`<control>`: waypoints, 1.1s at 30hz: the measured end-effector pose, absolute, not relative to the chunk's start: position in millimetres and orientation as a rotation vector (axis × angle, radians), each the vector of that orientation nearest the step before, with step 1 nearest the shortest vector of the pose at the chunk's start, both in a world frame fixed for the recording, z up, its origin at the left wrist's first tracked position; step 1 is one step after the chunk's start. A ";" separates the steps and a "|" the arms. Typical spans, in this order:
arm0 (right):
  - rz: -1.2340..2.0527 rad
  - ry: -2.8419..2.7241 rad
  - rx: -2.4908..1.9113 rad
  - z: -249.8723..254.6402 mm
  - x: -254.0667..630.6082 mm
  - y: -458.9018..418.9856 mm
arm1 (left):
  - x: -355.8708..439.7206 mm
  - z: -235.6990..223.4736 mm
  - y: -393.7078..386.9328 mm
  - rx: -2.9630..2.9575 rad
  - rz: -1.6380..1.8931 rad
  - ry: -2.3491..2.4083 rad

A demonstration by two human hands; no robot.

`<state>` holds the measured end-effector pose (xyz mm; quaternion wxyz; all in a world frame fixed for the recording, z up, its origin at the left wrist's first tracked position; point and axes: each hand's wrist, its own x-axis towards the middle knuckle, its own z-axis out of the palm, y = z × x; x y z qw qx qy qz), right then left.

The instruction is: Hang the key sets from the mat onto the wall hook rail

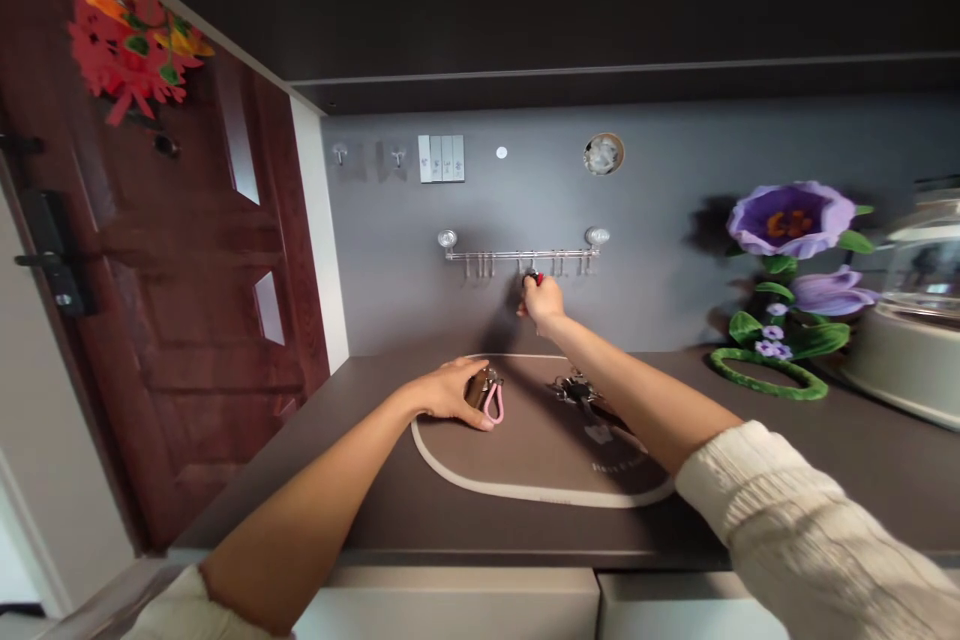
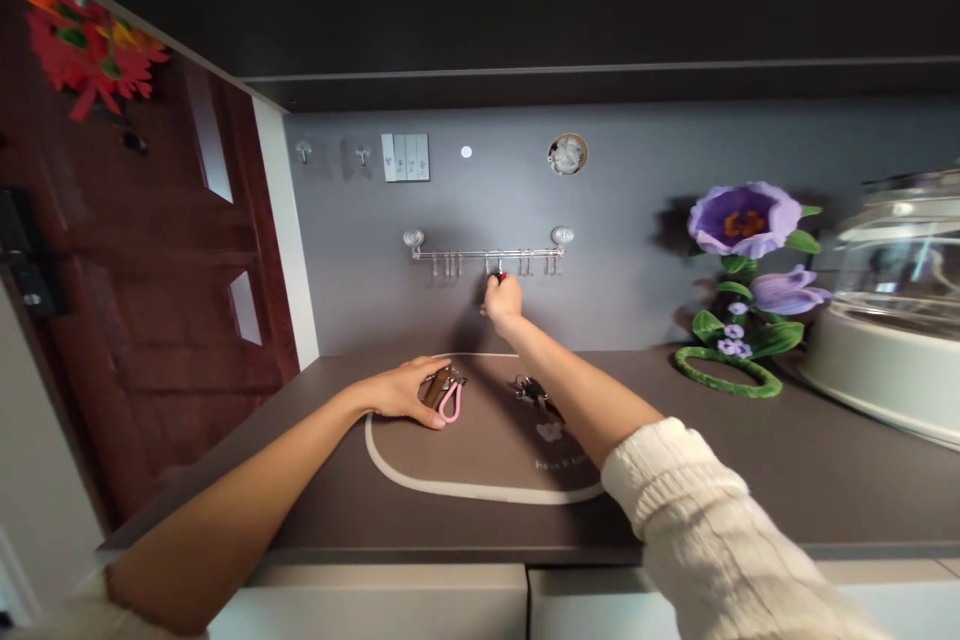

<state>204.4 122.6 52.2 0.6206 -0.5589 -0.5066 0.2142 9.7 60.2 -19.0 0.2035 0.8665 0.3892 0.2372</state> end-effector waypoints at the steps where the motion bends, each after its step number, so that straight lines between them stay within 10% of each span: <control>1: 0.527 -1.133 -1.263 59.6 203.7 119.3 | 10.3 -19.6 60.1 2.437 0.633 1.072; 9: 0.669 -1.261 -1.128 113.4 205.4 95.2 | 11.1 -18.7 64.9 2.523 0.569 0.954; 16: 1.022 -1.830 -1.513 49.9 220.4 56.8 | -4.8 -14.4 76.4 2.169 0.641 0.985; 23: 0.364 -2.140 -1.661 36.0 241.3 48.6 | -7.5 -7.7 74.5 1.884 1.036 1.158; 33: 1.310 -2.283 -1.190 99.2 266.0 9.9 | 18.7 77.7 23.2 2.134 0.750 0.702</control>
